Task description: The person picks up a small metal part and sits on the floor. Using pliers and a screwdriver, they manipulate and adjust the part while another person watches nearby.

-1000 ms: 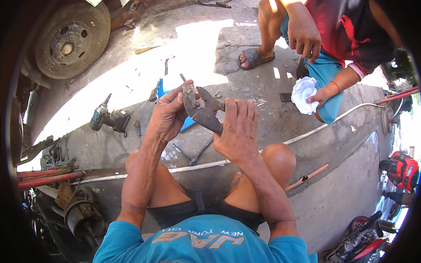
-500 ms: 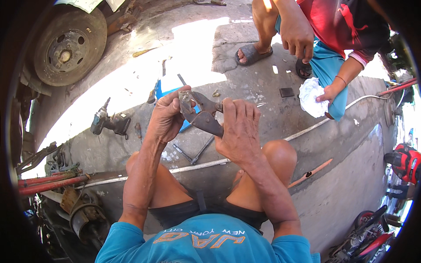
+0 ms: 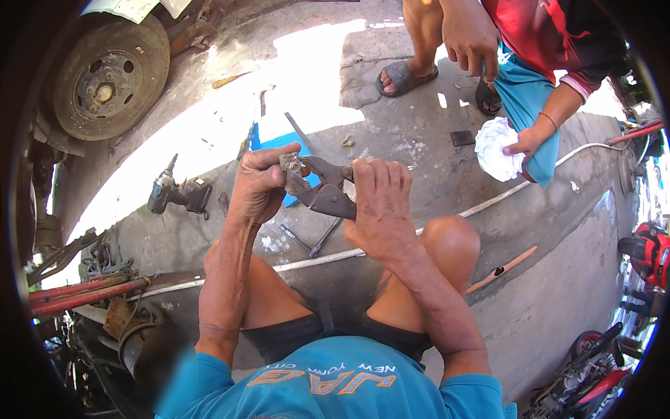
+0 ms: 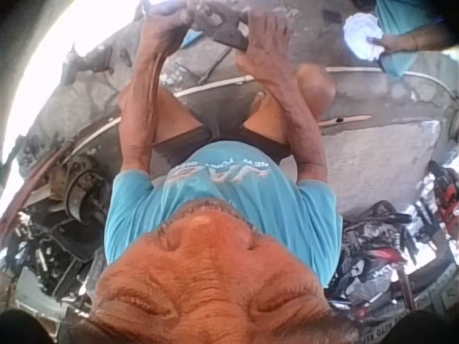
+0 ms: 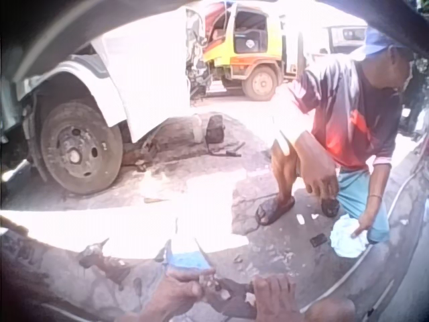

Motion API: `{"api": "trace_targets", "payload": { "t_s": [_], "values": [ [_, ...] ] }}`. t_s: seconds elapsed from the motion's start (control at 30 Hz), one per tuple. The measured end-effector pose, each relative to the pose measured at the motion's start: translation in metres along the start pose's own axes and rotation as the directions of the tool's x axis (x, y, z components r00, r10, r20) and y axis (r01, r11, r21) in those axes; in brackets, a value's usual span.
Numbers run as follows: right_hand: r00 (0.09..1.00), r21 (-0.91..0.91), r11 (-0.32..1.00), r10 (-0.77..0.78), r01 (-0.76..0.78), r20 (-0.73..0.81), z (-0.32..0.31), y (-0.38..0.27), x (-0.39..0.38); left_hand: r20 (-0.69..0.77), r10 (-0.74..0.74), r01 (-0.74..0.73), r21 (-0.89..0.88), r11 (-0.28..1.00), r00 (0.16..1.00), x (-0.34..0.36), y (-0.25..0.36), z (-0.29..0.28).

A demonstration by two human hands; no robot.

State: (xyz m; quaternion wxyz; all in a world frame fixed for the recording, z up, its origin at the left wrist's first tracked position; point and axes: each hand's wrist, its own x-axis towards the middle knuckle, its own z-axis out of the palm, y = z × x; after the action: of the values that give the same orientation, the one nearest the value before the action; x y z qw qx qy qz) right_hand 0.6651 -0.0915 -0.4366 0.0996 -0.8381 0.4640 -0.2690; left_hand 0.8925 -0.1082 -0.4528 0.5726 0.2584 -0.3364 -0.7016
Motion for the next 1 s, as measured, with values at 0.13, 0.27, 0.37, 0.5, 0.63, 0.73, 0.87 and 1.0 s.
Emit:
{"api": "trace_targets", "payload": {
  "t_s": [0.13,0.27,0.37,0.5,0.63,0.73,0.87,1.0],
  "values": [
    [1.000,0.042,0.999,-0.020,0.019,0.014,0.003,0.007,-0.001,0.021,0.070,-0.071,0.069,0.995,0.997,-0.003,0.003,0.007],
    [0.999,0.039,0.999,-0.003,0.004,-0.039,0.006,0.003,-0.001,0.001,0.072,-0.072,0.122,0.990,0.997,-0.004,0.006,0.009],
    [0.999,0.052,0.999,0.014,-0.012,-0.033,0.004,0.002,0.000,-0.023,0.062,-0.058,0.154,0.986,0.998,-0.004,0.010,0.010],
    [1.000,0.022,1.000,0.008,-0.008,0.005,0.004,0.008,-0.003,-0.035,0.048,-0.042,0.167,0.985,0.998,-0.005,0.008,0.008],
    [0.999,0.016,1.000,-0.007,0.007,0.032,0.004,0.012,-0.004,-0.032,0.066,-0.057,0.230,0.972,0.997,-0.006,0.008,0.012],
    [0.999,0.029,0.999,-0.033,0.034,-0.010,0.005,0.011,-0.005,-0.021,0.083,-0.075,0.263,0.962,0.996,-0.007,0.008,0.013],
    [1.000,0.044,0.999,-0.025,0.025,-0.002,0.003,0.012,-0.003,-0.037,0.100,-0.087,0.257,0.962,0.994,-0.009,0.005,0.014],
    [0.999,0.061,0.998,-0.018,0.020,-0.029,0.003,0.011,-0.003,-0.028,0.115,-0.104,0.242,0.965,0.993,-0.008,0.003,0.014]
  ]
}}
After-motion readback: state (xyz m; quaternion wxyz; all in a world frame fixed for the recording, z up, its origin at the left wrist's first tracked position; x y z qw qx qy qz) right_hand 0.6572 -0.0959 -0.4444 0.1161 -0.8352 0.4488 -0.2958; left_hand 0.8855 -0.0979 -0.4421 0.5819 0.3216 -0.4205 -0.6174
